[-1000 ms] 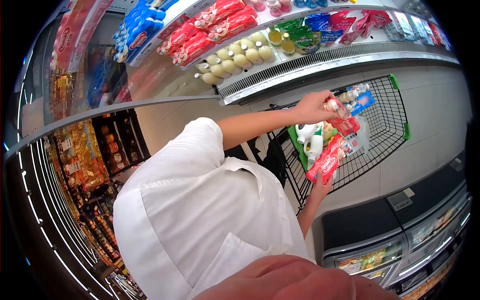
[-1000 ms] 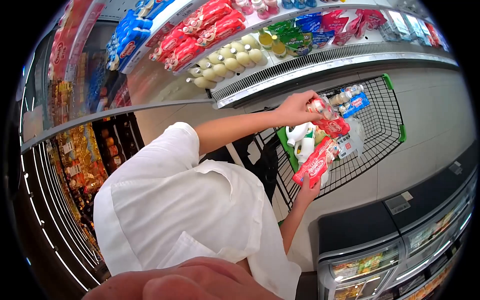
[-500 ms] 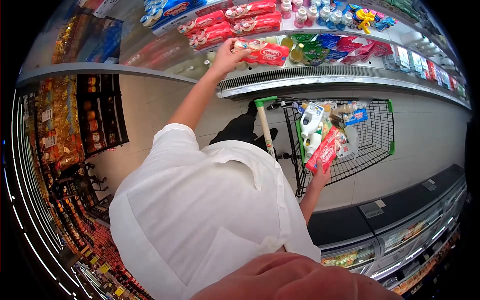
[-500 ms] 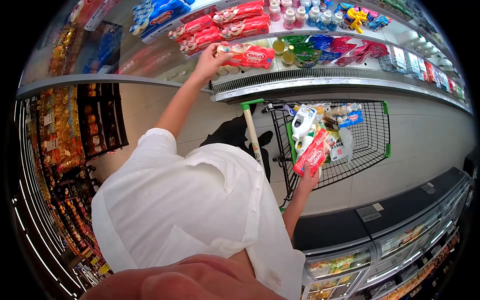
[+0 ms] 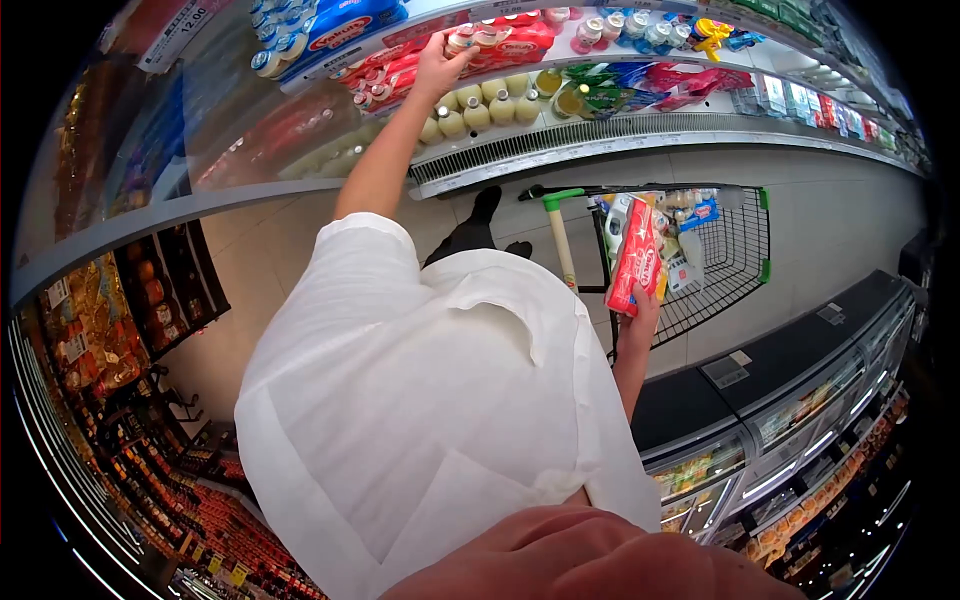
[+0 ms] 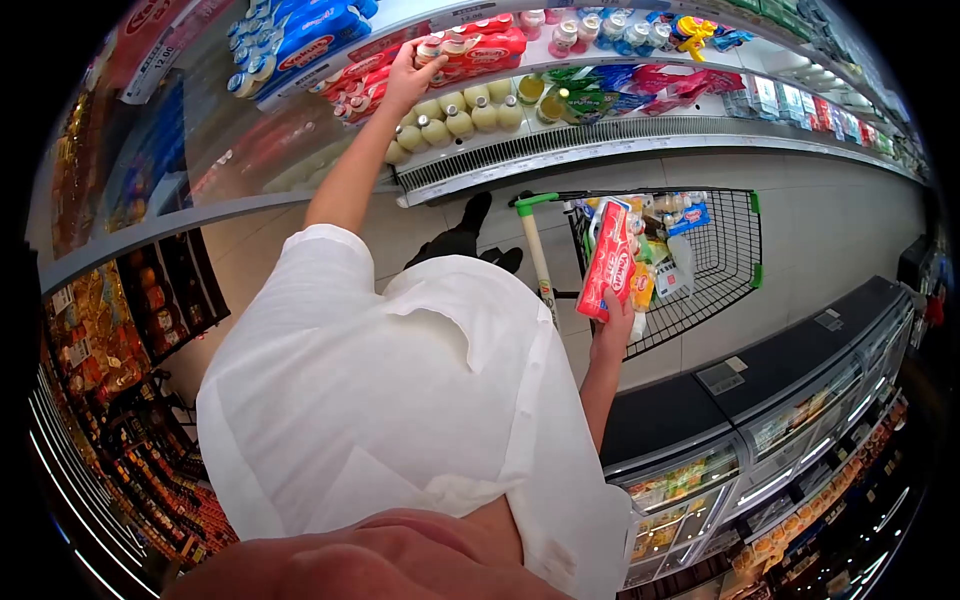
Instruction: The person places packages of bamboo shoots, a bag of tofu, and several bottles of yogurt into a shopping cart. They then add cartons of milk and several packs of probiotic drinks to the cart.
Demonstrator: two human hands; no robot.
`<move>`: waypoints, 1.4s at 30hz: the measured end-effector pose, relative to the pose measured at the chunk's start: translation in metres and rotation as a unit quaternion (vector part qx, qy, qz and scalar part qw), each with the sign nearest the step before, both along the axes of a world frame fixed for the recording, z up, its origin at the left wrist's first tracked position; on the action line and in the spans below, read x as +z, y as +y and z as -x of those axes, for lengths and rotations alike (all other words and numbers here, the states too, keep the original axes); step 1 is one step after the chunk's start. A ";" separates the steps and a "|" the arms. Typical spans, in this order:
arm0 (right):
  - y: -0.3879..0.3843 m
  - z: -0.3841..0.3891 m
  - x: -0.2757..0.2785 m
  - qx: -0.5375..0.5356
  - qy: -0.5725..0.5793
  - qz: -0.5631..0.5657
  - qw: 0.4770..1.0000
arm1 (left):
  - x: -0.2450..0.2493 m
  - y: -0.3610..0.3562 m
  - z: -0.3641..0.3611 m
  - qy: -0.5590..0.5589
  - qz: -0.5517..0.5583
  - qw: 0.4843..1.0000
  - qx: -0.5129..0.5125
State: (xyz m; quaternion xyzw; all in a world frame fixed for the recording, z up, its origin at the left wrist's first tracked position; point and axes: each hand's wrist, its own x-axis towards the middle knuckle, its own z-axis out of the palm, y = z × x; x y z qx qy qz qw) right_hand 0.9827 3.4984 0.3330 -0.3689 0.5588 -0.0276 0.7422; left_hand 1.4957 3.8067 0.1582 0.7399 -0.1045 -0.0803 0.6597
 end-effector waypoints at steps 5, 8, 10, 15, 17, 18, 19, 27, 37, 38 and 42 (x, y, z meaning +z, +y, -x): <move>0.014 -0.088 0.012 0.071 -0.043 0.026 0.996 | 0.023 0.005 -0.008 0.056 -0.090 0.994 0.011; 0.019 -0.121 0.007 0.093 -0.040 0.017 0.995 | 0.022 0.005 -0.012 0.059 -0.153 0.986 0.015; 0.024 -0.134 0.004 0.099 -0.048 0.015 0.994 | 0.023 0.003 -0.014 -0.019 -0.142 0.989 -0.035; 0.034 -0.156 0.006 0.130 -0.062 0.031 0.989 | 0.020 0.017 -0.005 -0.229 -0.378 0.897 0.014; 0.036 -0.158 0.005 0.131 -0.061 0.035 0.989 | -0.001 0.022 -0.002 -0.238 -0.390 0.887 0.064; 0.039 -0.159 0.002 0.128 -0.062 0.033 0.989 | -0.002 0.024 -0.001 -0.238 -0.389 0.888 0.064; 0.040 -0.159 0.000 0.124 -0.063 0.031 0.990 | -0.002 0.025 0.002 -0.184 -0.386 0.901 0.076; 0.037 -0.172 -0.012 0.145 -0.075 0.029 0.986 | 0.008 0.019 0.002 -0.153 -0.387 0.907 0.069; 0.007 -0.182 -0.005 0.265 -0.095 0.069 0.957 | -0.007 0.026 0.020 -0.050 -0.356 0.925 0.125; 0.006 -0.183 -0.004 0.271 -0.096 0.065 0.956 | 0.001 0.028 0.026 -0.078 -0.409 0.899 0.132; 0.005 -0.184 -0.003 0.315 -0.102 0.055 0.942 | 0.019 0.038 0.069 0.006 -0.305 0.942 0.137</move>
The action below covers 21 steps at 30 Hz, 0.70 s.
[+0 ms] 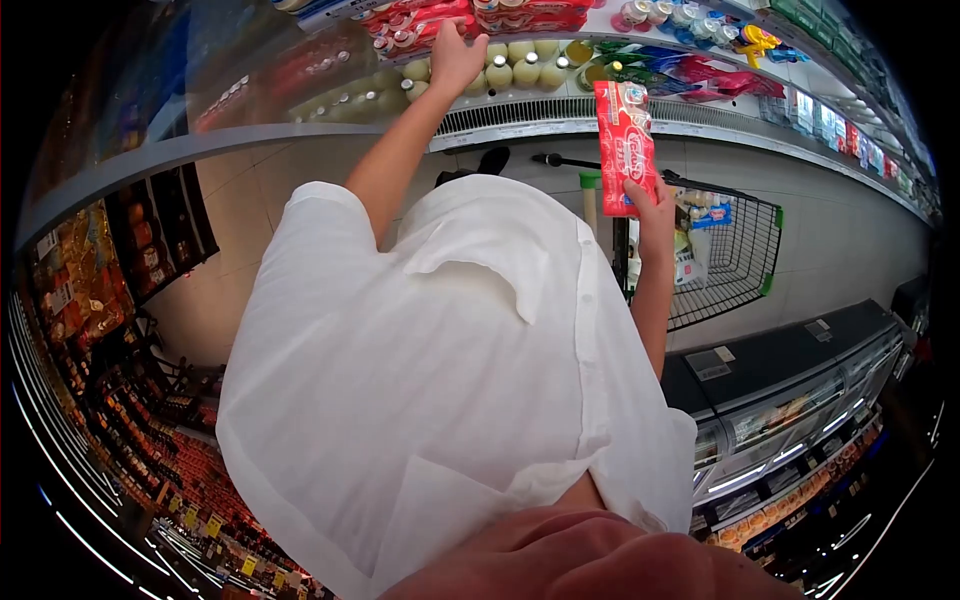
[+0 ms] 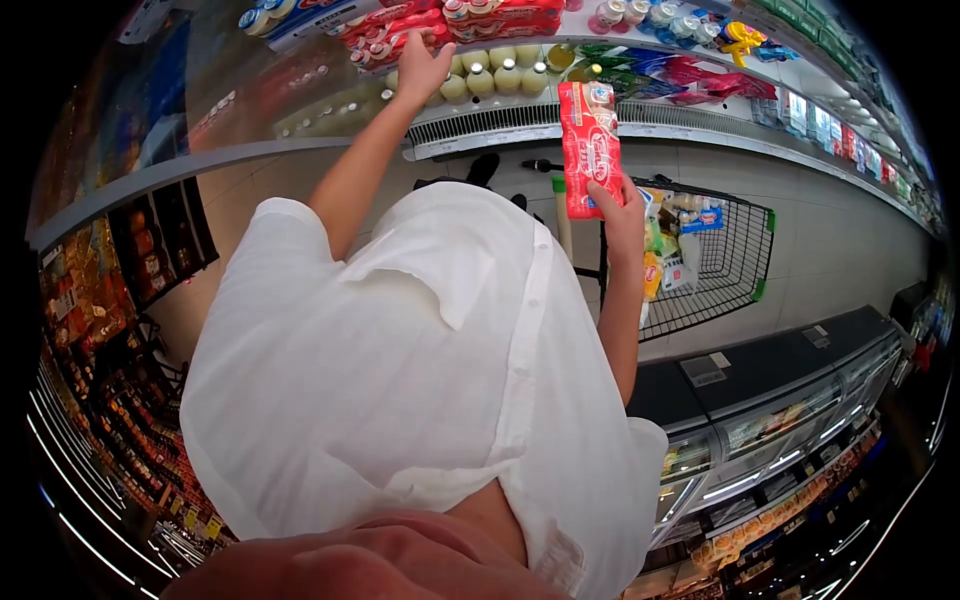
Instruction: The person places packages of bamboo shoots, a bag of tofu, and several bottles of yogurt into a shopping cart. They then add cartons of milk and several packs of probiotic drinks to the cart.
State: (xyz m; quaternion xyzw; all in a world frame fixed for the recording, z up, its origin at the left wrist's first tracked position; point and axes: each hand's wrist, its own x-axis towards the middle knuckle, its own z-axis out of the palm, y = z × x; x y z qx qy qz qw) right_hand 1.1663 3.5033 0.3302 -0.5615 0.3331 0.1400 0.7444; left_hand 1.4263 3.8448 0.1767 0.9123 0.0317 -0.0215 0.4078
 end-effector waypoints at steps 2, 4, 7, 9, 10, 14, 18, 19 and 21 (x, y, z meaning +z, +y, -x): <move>0.000 -0.007 -0.001 0.015 0.002 -0.006 1.000 | 0.020 -0.007 0.036 0.071 0.060 0.996 -0.011; 0.002 -0.021 -0.003 0.114 -0.001 0.018 0.993 | 0.054 -0.021 0.065 0.159 0.158 0.970 -0.093; 0.010 -0.049 -0.003 0.201 -0.034 0.018 0.979 | 0.080 -0.032 0.088 0.218 0.217 0.947 -0.094; 0.017 -0.073 -0.002 0.250 -0.046 0.024 0.967 | 0.106 -0.036 0.090 0.256 0.242 0.933 -0.072; 0.021 -0.086 -0.003 0.295 -0.061 0.030 0.953 | 0.119 -0.038 0.090 0.290 0.266 0.918 -0.053; 0.040 -0.132 0.008 0.368 -0.039 -0.012 0.929 | 0.120 -0.011 0.085 0.274 0.276 0.920 0.038; 0.056 -0.150 -0.015 0.398 -0.070 -0.049 0.913 | 0.133 0.015 0.092 0.240 0.308 0.918 0.074; 0.063 -0.154 -0.014 0.404 -0.098 -0.027 0.909 | 0.133 0.019 0.093 0.236 0.305 0.918 0.098; 0.081 -0.161 -0.011 0.426 -0.147 0.047 0.891 | 0.145 0.019 0.099 0.273 0.360 0.880 0.148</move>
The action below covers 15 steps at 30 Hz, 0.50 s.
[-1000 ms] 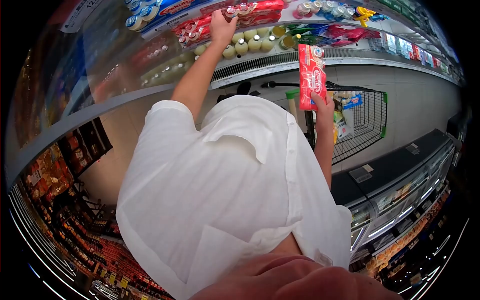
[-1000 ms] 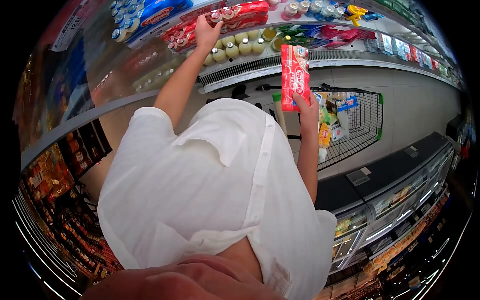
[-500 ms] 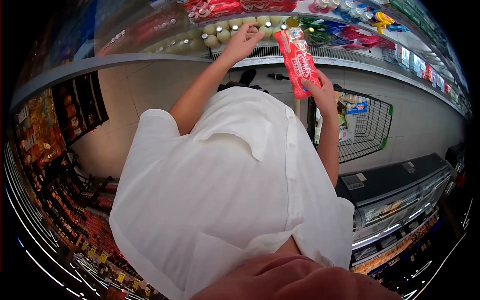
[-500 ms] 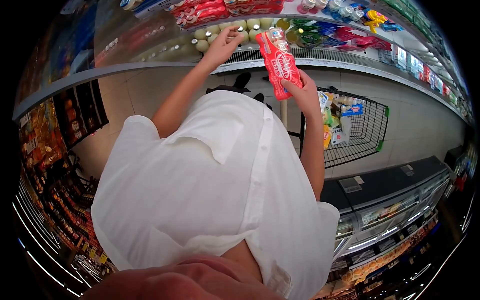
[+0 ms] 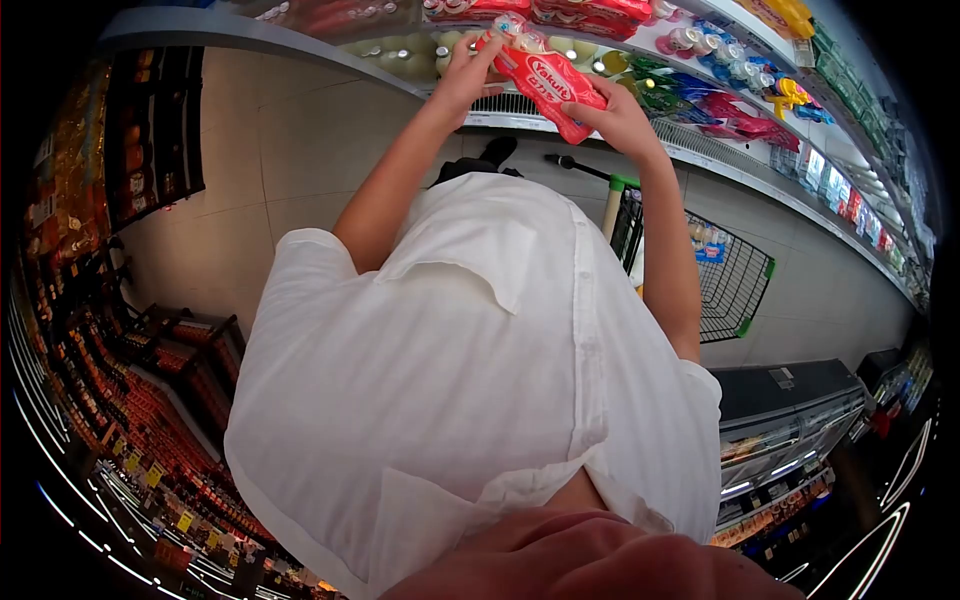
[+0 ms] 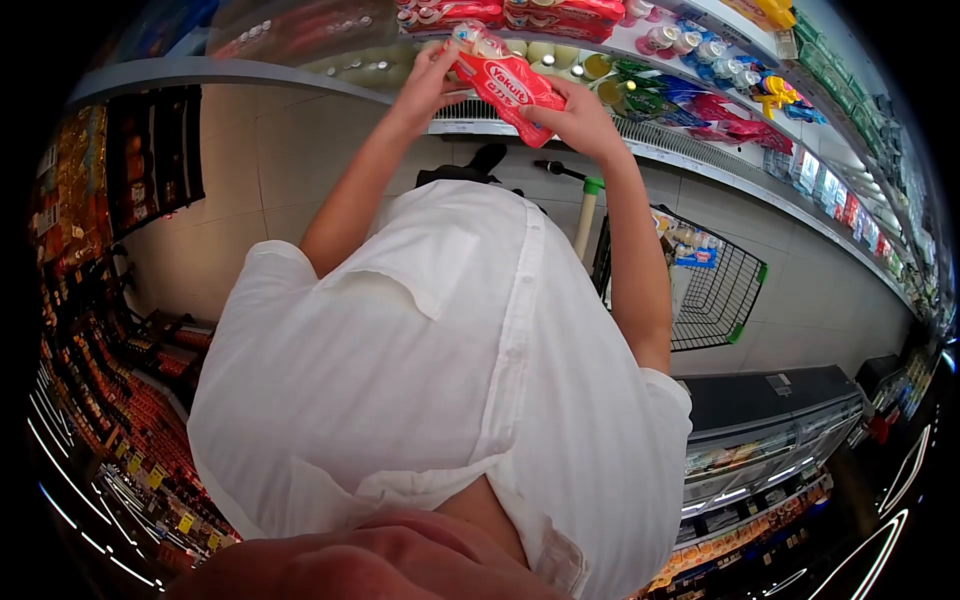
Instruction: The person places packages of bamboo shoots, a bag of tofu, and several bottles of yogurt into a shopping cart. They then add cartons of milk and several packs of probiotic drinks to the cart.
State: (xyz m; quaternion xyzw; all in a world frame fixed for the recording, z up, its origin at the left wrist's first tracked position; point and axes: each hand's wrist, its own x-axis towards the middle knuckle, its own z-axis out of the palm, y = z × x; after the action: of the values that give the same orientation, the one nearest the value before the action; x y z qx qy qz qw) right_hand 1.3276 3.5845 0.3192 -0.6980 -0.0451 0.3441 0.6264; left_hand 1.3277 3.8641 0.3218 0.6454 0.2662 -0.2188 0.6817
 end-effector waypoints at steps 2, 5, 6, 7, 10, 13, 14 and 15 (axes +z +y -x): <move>0.025 -0.004 -0.002 0.022 -0.189 0.137 0.972 | 0.013 -0.004 0.003 0.054 0.056 0.996 0.050; 0.082 0.012 0.040 0.080 -0.281 0.342 0.893 | 0.012 -0.002 0.003 0.094 0.296 0.949 0.051; 0.088 0.020 0.039 0.075 -0.326 0.296 0.895 | -0.003 0.000 0.003 0.039 0.306 0.947 0.086; 0.090 0.025 0.038 0.078 -0.329 0.293 0.894 | -0.010 0.004 0.001 -0.016 0.314 0.942 0.121; 0.086 0.028 0.038 0.047 -0.373 0.105 0.921 | -0.016 0.043 -0.005 -0.009 0.394 0.914 0.093; 0.077 0.021 0.016 -0.071 -0.335 0.101 0.934 | -0.016 0.055 -0.004 0.000 0.497 0.867 0.033; 0.074 0.022 0.009 -0.044 -0.273 0.106 0.955 | -0.015 0.056 -0.002 -0.003 0.490 0.871 0.026; 0.076 0.025 0.010 -0.045 -0.273 0.106 0.955 | -0.013 0.054 -0.001 -0.005 0.483 0.875 0.017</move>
State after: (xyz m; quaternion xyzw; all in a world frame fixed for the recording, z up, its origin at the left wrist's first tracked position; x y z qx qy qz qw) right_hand 1.3027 3.6601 0.3294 -0.8290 -0.1459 0.1147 0.5276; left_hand 1.3292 3.9179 0.3089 0.2320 0.1346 -0.3057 0.9136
